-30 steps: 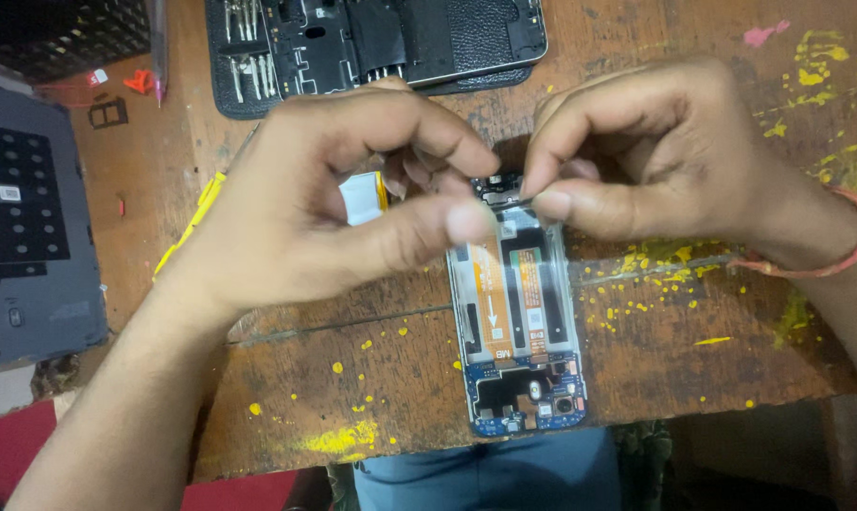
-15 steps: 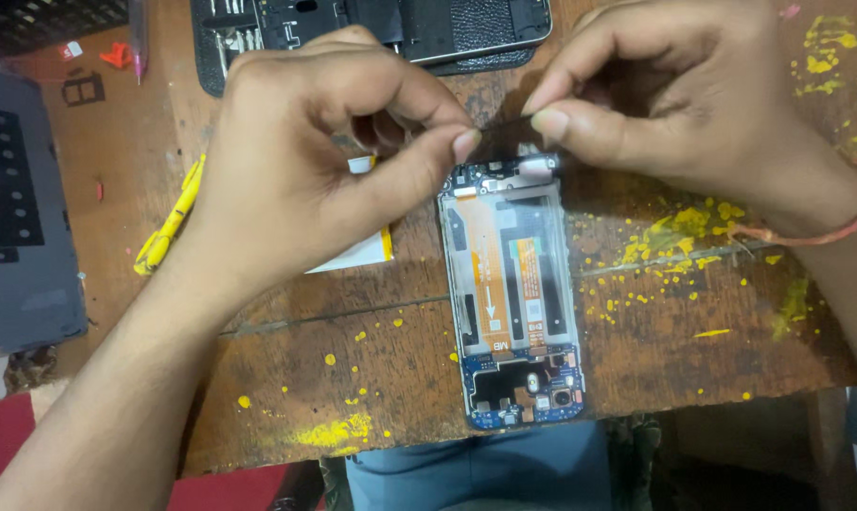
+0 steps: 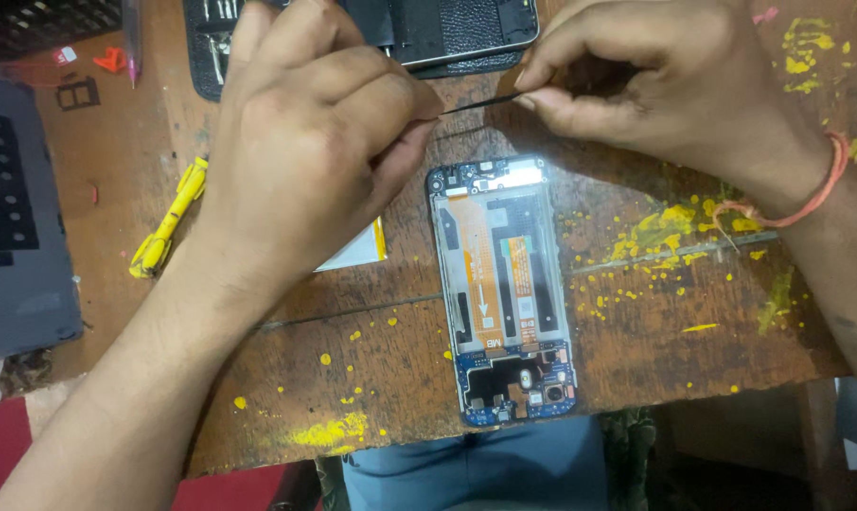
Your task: The person disassembles a smartphone, removes the screen assembly, and uses tweezers to peel off adhesive strips from the phone's frame. They handle the battery, motherboard, and screen components while working at a cluttered wooden table.
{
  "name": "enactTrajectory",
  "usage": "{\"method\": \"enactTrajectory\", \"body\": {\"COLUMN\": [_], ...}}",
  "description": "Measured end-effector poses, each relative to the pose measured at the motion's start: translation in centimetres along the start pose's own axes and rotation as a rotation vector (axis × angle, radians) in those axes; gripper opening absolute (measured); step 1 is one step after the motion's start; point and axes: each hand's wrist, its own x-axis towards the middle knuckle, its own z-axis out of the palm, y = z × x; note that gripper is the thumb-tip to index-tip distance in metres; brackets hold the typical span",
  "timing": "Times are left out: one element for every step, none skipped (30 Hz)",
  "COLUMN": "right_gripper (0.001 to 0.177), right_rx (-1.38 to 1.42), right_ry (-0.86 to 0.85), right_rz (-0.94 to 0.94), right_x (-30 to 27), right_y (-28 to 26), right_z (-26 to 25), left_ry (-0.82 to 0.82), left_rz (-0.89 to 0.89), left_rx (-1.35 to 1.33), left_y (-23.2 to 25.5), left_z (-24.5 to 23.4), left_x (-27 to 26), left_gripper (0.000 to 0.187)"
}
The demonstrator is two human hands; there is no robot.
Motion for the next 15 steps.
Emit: {"method": "enactTrajectory", "body": {"right_gripper": [0.014, 0.013, 0.013, 0.013, 0.013, 0.014, 0.014, 0.013, 0.012, 0.011, 0.012, 0.012, 0.013, 0.012, 0.011], "right_rx": [0.022, 0.029, 0.037, 0.042, 0.037, 0.035, 0.034, 0.035, 0.037, 0.035, 0.014, -0.008, -0.029, -0.063, -0.096], "right_ry": [0.001, 0.001, 0.001, 0.002, 0.009, 0.014, 0.020, 0.011, 0.003, -0.003, 0.000, 0.003, 0.005, 0.006, 0.007], "right_rz": [0.010, 0.017, 0.024, 0.029, 0.037, 0.045, 0.054, 0.054, 0.054, 0.053, 0.041, 0.031, 0.021, 0.007, -0.007], "right_x": [0.0, -0.1, -0.1, -0.1, -0.2, -0.3, -0.4, -0.5, -0.4, -0.4, -0.6, -0.8, -1.0, -1.2, -1.6], "right_y": [0.1, 0.1, 0.3, 0.4, 0.4, 0.4, 0.3, 0.5, 0.7, 0.9, 1.0, 1.2, 1.4, 1.6, 1.7], "right_z": [0.1, 0.2, 0.3, 0.3, 0.3, 0.3, 0.3, 0.5, 0.6, 0.6, 0.6, 0.6, 0.6, 0.5, 0.2], "left_ry": [-0.001, -0.003, -0.005, -0.004, -0.003, -0.003, -0.001, -0.002, -0.002, -0.003, -0.004, -0.009, -0.009, -0.008, -0.001], "left_rz": [0.000, -0.001, -0.005, -0.006, -0.006, -0.007, -0.007, -0.009, -0.010, -0.010, -0.010, -0.012, -0.013, -0.013, -0.013], "left_rx": [0.014, 0.026, 0.031, 0.039, 0.046, 0.053, 0.060, 0.064, 0.068, 0.077, 0.086, 0.097, 0.104, 0.113, 0.118], "left_y": [0.0, 0.0, 0.0, -0.1, -0.1, -0.1, -0.1, -0.1, -0.1, -0.1, -0.2, -0.2, -0.2, -0.3, -0.3], "left_z": [0.0, 0.0, 0.0, 0.0, 0.0, 0.0, 0.0, 0.1, 0.1, 0.2, 0.2, 0.3, 0.3, 0.3, 0.2], "left_x": [0.0, 0.0, -0.1, 0.0, 0.0, -0.1, -0.1, -0.3, -0.4, -0.5, -0.5, -0.5, -0.5, -0.5, -0.5], "left_gripper": [0.016, 0.016, 0.016, 0.015, 0.014, 0.014, 0.013, 0.013, 0.013, 0.013, 0.013, 0.013, 0.013, 0.012, 0.013]}}
